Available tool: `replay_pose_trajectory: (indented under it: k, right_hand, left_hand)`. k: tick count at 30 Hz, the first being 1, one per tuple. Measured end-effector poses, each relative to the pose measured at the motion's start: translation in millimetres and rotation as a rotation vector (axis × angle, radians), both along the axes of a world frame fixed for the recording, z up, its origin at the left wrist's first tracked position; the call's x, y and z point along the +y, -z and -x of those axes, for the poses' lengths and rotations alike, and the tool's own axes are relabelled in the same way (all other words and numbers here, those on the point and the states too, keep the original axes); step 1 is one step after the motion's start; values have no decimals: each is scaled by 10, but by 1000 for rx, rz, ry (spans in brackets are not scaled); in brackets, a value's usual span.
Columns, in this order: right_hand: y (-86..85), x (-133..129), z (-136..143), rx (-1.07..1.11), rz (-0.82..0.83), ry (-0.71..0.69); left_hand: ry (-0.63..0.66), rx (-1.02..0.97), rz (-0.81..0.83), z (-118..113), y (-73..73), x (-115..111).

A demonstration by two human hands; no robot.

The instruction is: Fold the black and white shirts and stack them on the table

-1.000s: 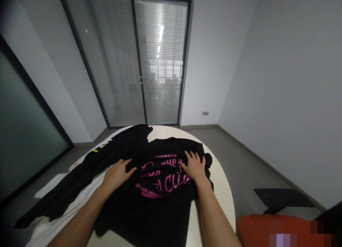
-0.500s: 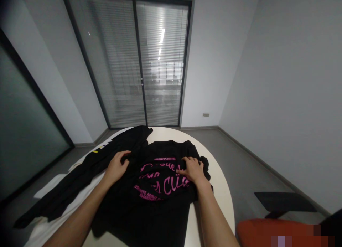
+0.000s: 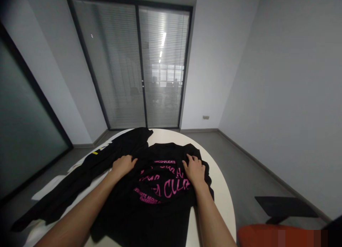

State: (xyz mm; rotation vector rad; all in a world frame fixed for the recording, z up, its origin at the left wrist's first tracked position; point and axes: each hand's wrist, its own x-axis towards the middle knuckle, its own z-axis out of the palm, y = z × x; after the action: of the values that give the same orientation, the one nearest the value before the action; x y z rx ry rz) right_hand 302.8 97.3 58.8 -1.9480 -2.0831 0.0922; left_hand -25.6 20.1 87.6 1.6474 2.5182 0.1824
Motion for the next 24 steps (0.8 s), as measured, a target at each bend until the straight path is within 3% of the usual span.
replay_pose_trajectory:
  k: [6,11,18,24]
  right_hand:
    - [57,40,13,5,-19,123]
    - [41,86,-44,12,-44,78]
    - [42,84,-90,26,-45,29]
    - [-47,-2,-50,34,-18,73]
  left_hand:
    - [105,30,83,16,-83,48]
    - [168,-1,96,123,-124,18]
    - [125,0,137,183,-183,-41]
    - [135,16,184,158,-202,-31]
